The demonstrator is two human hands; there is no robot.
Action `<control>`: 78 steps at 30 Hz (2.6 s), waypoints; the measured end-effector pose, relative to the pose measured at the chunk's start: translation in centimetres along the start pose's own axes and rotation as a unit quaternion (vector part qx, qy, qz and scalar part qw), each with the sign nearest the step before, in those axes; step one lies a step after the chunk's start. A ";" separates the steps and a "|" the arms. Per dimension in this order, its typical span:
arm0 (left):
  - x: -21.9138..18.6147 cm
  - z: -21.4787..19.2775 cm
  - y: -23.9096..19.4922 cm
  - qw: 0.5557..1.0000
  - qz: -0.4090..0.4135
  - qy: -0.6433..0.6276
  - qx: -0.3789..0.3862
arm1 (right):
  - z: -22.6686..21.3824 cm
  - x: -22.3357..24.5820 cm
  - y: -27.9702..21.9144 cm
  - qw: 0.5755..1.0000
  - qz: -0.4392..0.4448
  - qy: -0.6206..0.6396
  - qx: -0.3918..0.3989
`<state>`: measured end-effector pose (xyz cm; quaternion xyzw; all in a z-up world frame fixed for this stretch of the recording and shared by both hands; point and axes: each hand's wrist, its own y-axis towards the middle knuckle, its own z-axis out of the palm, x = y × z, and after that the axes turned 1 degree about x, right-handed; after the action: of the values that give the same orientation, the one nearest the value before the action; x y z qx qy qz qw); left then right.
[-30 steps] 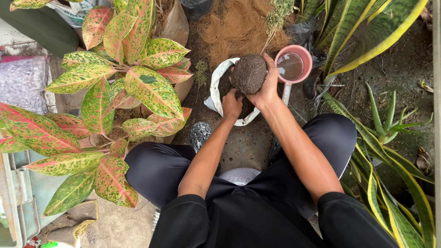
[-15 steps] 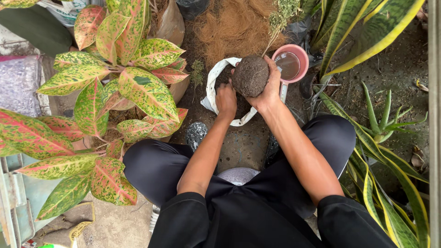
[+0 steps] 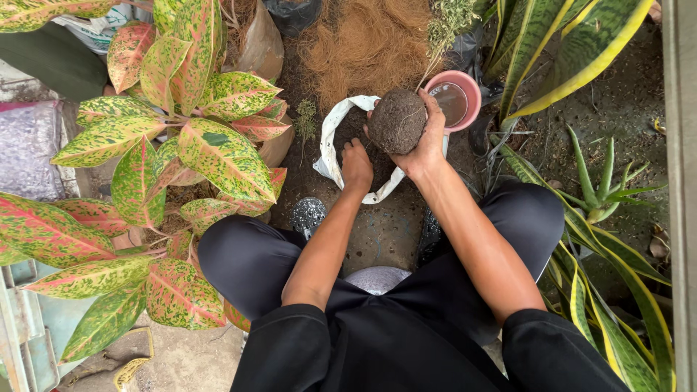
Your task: The person sits on the ground and repeatedly scoops soil from a white sack into a dark, round planting medium held in their hands. They press and shape the soil around the medium, occasionally dipping it into a pink cup of water to moisten it.
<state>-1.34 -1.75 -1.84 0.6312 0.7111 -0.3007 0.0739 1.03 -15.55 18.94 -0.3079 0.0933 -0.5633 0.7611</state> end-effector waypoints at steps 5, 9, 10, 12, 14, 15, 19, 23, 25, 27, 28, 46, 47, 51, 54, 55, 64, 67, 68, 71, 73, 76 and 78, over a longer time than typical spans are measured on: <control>-1.1 -3.2 -0.2 0.996 0.002 -0.094 0.002 | 0.0 -0.1 0.3 1.000 0.003 0.006 0.016; -1.1 -4.2 1.4 0.991 0.011 -0.136 -0.019 | -0.1 -0.2 0.4 1.000 -0.002 -0.005 0.016; -1.0 -4.2 1.8 0.989 0.018 -0.140 -0.030 | -0.1 -0.2 0.4 1.000 -0.003 -0.006 0.024; -0.9 -4.0 2.4 0.981 0.048 -0.184 -0.030 | -0.3 -0.2 0.3 0.999 -0.005 -0.007 0.039; -0.7 -3.9 2.5 0.978 0.065 -0.196 -0.033 | -0.4 -0.2 0.2 0.999 -0.005 -0.003 0.031; -0.6 -3.9 2.4 0.979 0.067 -0.187 -0.036 | -0.5 -0.1 0.1 1.000 -0.006 -0.001 0.027; -0.9 -4.9 1.4 0.981 -0.024 -0.191 0.035 | -0.6 0.0 -0.4 0.999 -0.012 0.001 0.035; -1.5 -6.5 0.5 0.995 0.021 -0.098 -0.029 | -0.6 0.3 -0.7 1.000 -0.022 -0.004 0.017; -1.8 -7.1 0.2 0.993 0.011 -0.118 -0.018 | -0.5 0.2 -0.7 1.000 -0.023 -0.007 0.013; -1.9 -7.4 0.1 0.992 -0.016 -0.122 0.017 | -0.3 0.2 -0.7 0.999 -0.022 -0.009 0.022; -1.9 -7.4 0.1 0.991 -0.030 -0.124 0.035 | -0.3 0.1 -0.7 1.000 -0.018 -0.007 0.022; -0.9 -4.5 1.1 0.998 0.021 -0.020 0.054 | -1.0 0.6 -0.6 1.000 -0.013 0.004 0.021; -0.6 -4.2 1.3 0.998 0.029 -0.026 0.049 | -1.0 0.6 -0.6 1.000 -0.015 0.002 0.023; 0.5 -3.4 1.7 0.996 0.068 -0.051 0.018 | -1.2 0.6 -0.8 1.000 -0.016 0.002 0.021; 0.1 -4.3 1.2 0.995 0.064 -0.075 0.005 | -1.2 0.7 -0.8 0.999 -0.014 0.009 0.032; -0.3 -4.8 0.9 0.995 0.056 -0.083 0.004 | -1.3 0.8 -0.9 0.999 -0.015 0.007 0.030; -1.0 -7.0 0.0 0.998 0.050 -0.046 -0.018 | -1.4 0.7 -0.7 0.999 -0.021 0.000 0.032; 0.1 -5.6 1.4 0.963 -0.022 -0.263 0.052 | -1.4 0.5 -0.6 0.999 -0.020 0.003 0.032; 0.5 -5.2 1.9 0.943 -0.052 -0.321 0.063 | -1.4 0.5 -0.6 0.999 -0.021 0.002 0.028; 1.7 -4.6 3.2 0.868 -0.130 -0.473 0.077 | -1.2 0.4 -0.7 1.000 -0.023 -0.008 0.016; 2.5 -4.5 3.7 0.815 -0.167 -0.551 0.066 | -1.2 0.5 -0.8 1.000 -0.023 -0.011 0.014; 3.4 -4.3 4.8 0.695 -0.214 -0.686 0.034 | -1.2 0.7 -0.8 1.000 -0.022 -0.006 0.022; 4.1 -4.2 5.5 0.619 -0.224 -0.753 0.029 | -1.2 0.7 -0.8 0.999 -0.020 -0.003 0.028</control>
<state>4.22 4.01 -2.30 0.0073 0.5167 -0.6983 0.4953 0.04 -16.82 18.58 -0.2902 0.0690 -0.5800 0.7581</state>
